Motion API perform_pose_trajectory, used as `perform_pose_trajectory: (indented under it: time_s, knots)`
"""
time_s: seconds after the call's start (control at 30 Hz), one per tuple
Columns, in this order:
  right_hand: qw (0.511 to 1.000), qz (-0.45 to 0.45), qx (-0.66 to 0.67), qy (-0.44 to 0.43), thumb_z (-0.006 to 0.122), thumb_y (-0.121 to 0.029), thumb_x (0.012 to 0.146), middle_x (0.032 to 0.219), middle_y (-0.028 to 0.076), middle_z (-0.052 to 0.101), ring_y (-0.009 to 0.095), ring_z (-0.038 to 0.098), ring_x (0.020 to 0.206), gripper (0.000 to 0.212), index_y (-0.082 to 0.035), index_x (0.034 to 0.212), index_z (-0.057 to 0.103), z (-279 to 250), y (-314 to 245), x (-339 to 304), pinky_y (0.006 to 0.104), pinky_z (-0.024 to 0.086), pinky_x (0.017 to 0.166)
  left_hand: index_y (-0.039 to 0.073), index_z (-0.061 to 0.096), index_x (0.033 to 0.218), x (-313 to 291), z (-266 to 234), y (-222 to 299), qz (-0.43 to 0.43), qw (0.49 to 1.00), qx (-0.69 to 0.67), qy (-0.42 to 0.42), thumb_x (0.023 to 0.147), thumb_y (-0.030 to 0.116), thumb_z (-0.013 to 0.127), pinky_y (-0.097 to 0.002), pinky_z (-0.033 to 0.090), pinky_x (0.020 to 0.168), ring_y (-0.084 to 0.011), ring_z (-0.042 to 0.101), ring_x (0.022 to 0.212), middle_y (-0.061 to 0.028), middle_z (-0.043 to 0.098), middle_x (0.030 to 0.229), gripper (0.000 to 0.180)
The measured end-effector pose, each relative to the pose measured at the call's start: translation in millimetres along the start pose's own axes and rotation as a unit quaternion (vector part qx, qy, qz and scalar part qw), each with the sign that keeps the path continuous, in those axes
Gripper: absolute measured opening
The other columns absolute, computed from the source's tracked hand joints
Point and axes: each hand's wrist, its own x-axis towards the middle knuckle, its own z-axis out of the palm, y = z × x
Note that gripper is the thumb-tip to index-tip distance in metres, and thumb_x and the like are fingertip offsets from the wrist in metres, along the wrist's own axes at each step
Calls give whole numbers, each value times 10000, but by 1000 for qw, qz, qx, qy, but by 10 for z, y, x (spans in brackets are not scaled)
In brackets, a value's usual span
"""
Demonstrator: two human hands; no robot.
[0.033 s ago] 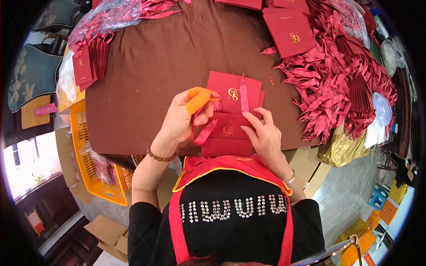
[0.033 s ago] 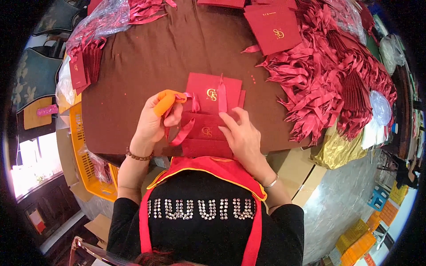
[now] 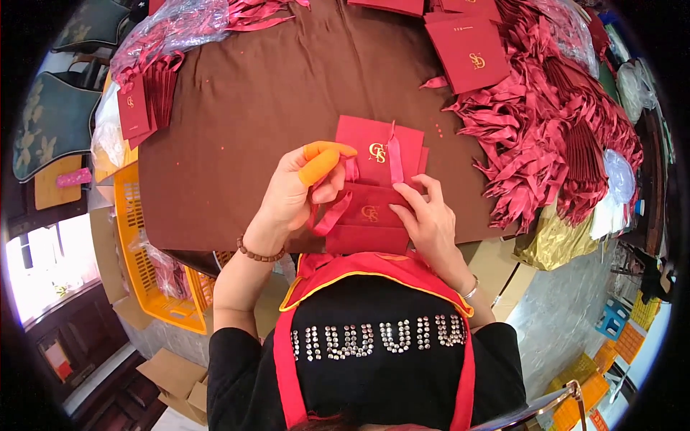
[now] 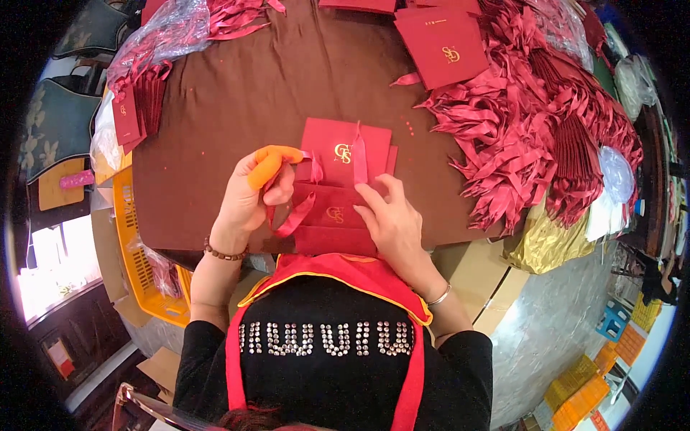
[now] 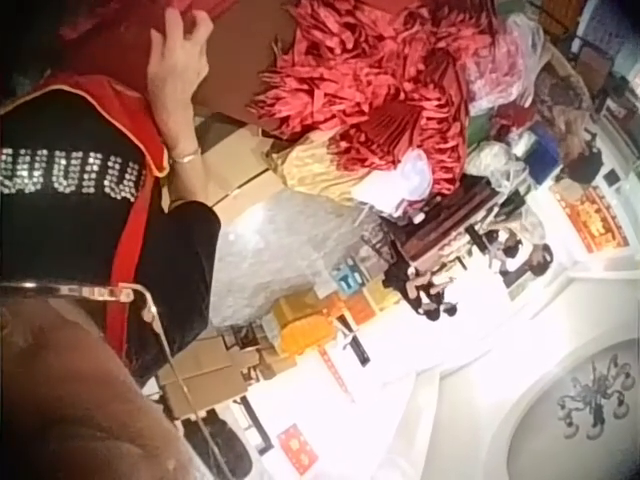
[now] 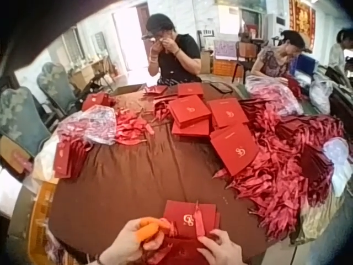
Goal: The person attaches ribbon handles to paper gift bags by hand, folds them flat, and stacks the assembled bags together.
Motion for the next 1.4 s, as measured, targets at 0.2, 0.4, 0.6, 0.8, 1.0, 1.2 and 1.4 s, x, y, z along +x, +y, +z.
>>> perform_pose_trajectory:
  time_s: [0.2, 0.4, 0.6, 0.8, 1.0, 1.2, 1.4]
  knots:
    - [1000, -3, 25, -13, 700, -175, 769, 1093, 101, 490, 227, 594, 741, 325, -114, 1074, 605, 30, 37, -15, 343, 501, 627, 11, 569, 1177, -40, -77, 103, 38, 999, -13, 25, 939, 110, 492, -200, 271, 475, -42, 339, 483, 0, 497, 645, 269]
    - [998, 1, -19, -54, 676, -250, 792, 1091, 104, 480, 251, 597, 761, 396, -134, 1158, 580, -8, 3, 62, 360, 504, 640, 16, 582, 1180, -158, -404, 301, 135, 976, 79, 150, 890, 51, 546, -201, 373, 515, -88, 482, 566, -76, 628, 868, 294]
    - [998, -6, -27, -56, 681, -243, 783, 1114, 104, 480, 269, 600, 761, 396, -166, 1158, 582, 26, -59, 29, 372, 507, 640, 9, 609, 1133, -244, -126, 185, 32, 968, 211, 130, 862, 8, 552, -168, 329, 479, -23, 439, 551, -34, 631, 821, 277]
    - [996, 0, 65, -67, 697, -142, 750, 1104, 114, 493, 281, 592, 753, 338, -85, 1061, 579, -73, -61, 84, 356, 507, 641, 16, 634, 1068, -76, 125, -477, 120, 816, 565, 31, 846, 43, 597, -306, 488, 720, -262, 631, 817, -160, 642, 907, 227]
    - [940, 83, 256, -209, 644, -89, 812, 1006, 85, 510, 170, 576, 750, 212, 18, 975, 561, -171, 223, 219, 286, 536, 653, 10, 641, 1053, 60, 22, -541, 60, 862, 502, 35, 839, 40, 607, -297, 488, 720, -233, 636, 804, -146, 649, 905, 219]
    - [818, 244, 429, -295, 559, -96, 899, 967, 47, 496, 156, 623, 783, 176, 54, 990, 549, -183, 331, 303, 234, 544, 654, -7, 647, 984, 34, 76, -523, 92, 813, 574, 36, 828, 56, 629, -307, 489, 695, -247, 633, 770, -126, 641, 860, 169]
    - [828, 238, 419, -287, 572, -126, 889, 969, 97, 546, 231, 672, 742, 234, 70, 1017, 553, -123, 321, 332, 252, 513, 594, 41, 663, 897, -42, 170, -588, 272, 612, 743, 24, 740, 46, 639, -357, 449, 626, -277, 553, 683, -86, 604, 855, 159]
